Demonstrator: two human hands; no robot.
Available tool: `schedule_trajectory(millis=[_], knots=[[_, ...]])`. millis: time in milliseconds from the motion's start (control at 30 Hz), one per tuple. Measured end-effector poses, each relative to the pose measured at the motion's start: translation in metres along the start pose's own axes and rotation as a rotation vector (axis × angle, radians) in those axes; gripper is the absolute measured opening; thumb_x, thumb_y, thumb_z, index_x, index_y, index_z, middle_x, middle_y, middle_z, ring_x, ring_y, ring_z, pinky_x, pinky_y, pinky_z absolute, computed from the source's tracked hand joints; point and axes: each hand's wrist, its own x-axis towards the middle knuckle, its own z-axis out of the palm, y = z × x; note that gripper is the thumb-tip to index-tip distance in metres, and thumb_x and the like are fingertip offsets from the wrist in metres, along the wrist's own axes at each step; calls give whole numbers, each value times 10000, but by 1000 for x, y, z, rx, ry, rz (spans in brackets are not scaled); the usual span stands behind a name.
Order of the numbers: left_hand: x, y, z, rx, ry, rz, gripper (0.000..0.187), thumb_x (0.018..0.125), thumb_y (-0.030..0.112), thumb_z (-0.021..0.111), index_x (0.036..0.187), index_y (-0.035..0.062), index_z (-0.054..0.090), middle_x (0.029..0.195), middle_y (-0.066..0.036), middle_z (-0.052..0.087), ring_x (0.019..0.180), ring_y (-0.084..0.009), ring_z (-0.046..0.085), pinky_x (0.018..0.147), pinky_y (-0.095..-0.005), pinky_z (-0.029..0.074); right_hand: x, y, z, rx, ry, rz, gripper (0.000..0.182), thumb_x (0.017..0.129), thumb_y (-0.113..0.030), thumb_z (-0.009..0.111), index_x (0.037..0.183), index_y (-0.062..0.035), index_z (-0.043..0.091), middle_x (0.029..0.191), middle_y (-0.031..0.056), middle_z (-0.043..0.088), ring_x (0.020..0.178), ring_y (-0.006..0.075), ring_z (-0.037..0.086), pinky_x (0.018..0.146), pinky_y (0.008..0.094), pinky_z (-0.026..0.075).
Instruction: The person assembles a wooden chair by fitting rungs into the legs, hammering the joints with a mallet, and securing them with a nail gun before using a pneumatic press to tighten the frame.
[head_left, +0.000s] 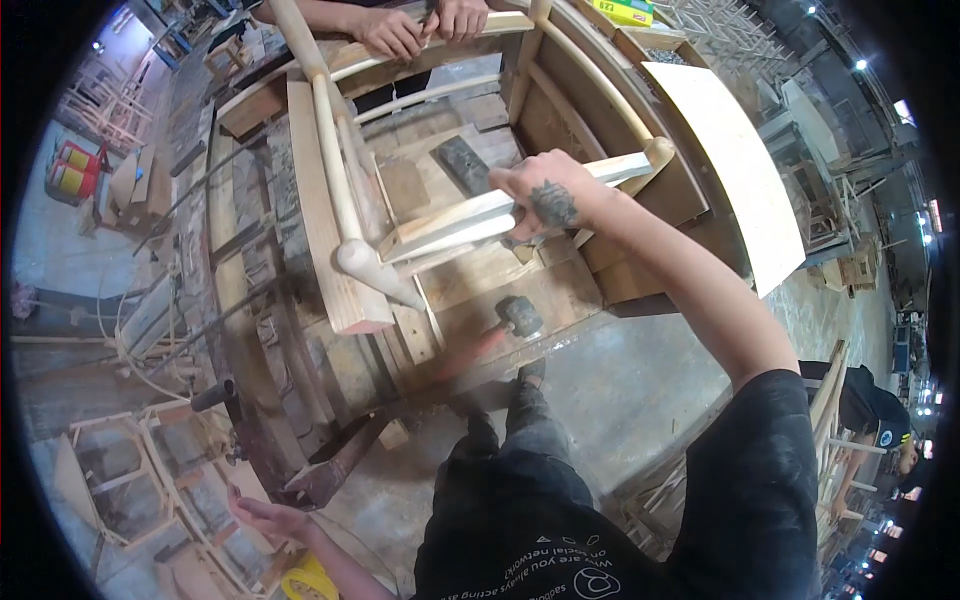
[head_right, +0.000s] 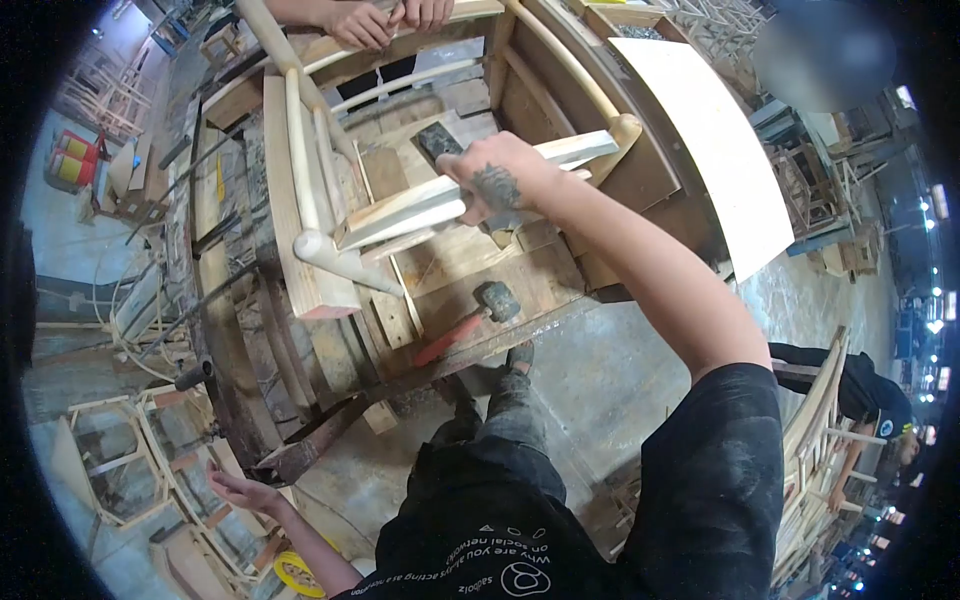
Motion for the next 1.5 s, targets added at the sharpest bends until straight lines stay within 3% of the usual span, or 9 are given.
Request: schedule_trajectory(millis=[200, 367, 500, 667, 867, 933, 1200, 1333, 1500], knots=[[-1, 20, -6, 82, -78, -35, 545, 1111, 386, 337, 1350, -73, 510, 1364, -222, 547, 1288, -350, 510, 1113, -443, 376, -2, 1, -2, 28, 6, -41, 491, 672, -377, 811, 961, -66, 565, 779, 151, 681, 797, 384, 689, 719, 487, 545], [13, 129, 21, -1, -15, 604, 381, 1074, 261, 491, 1299, -36, 571, 1324, -198, 577, 1219, -342, 549, 1063, -466, 414, -5, 4, -3, 69, 5, -56, 497, 694, -368, 829, 982, -70, 555, 794, 171, 692, 812, 393, 694, 723, 479, 552], [-25, 257, 106, -157, -538, 853, 313, 919, 163, 700, 1175, -11, 653, 1215, -184, 632, 1102, -358, 603, 1003, -445, 454, -2, 1, -1, 30, 32, -79, 568, 679, -420, 867, 1009, -71, 563, 805, 161, 706, 810, 393, 708, 705, 480, 560], [-90, 337, 220, -173, -673, 1120, 647, 768, 319, 825, 1281, 27, 560, 1128, -144, 633, 1048, -345, 615, 1003, -457, 436, -5, 5, -9, 69, 52, -134, 583, 686, -390, 860, 1066, -80, 545, 844, 126, 711, 848, 372, 707, 718, 477, 559], [-89, 329, 250, -97, -899, 968, 384, 813, 364, 780, 998, 84, 594, 979, -81, 655, 984, -275, 661, 841, -418, 488, -53, 78, -19, -73, 149, -139, 378, 739, -255, 823, 1012, -105, 609, 961, 111, 715, 948, 329, 698, 872, 467, 535], [-87, 332, 246, -147, -835, 972, 359, 826, 365, 770, 944, 83, 582, 944, -87, 661, 953, -283, 667, 785, -418, 500, -80, 131, -25, -136, -82, 9, 373, 742, -242, 808, 1051, -119, 638, 1009, 75, 714, 979, 282, 708, 1170, 478, 352], [-86, 335, 250, -156, -882, 946, 369, 818, 375, 776, 944, 76, 601, 961, -101, 681, 926, -305, 667, 791, -431, 498, -96, 166, -37, -97, -100, 25, 216, 756, -181, 782, 911, -121, 644, 824, 109, 709, 904, 304, 693, 1083, 519, 406], [-83, 342, 244, -120, -934, 911, 372, 806, 371, 785, 947, 77, 605, 963, -105, 679, 938, -309, 662, 792, -432, 494, -96, 160, -53, -35, -151, 42, 460, 701, -262, 842, 1097, -116, 661, 1031, 104, 717, 1098, 307, 653, 1097, 475, 428], [-85, 339, 244, -119, -924, 935, 350, 813, 347, 784, 971, 82, 618, 968, -97, 670, 942, -307, 655, 800, -424, 490, -79, 103, -68, 122, 278, -85, 955, 555, -500, 883, 1371, -118, 565, 1253, 148, 650, 1226, 357, 583, 1072, 468, 449]])
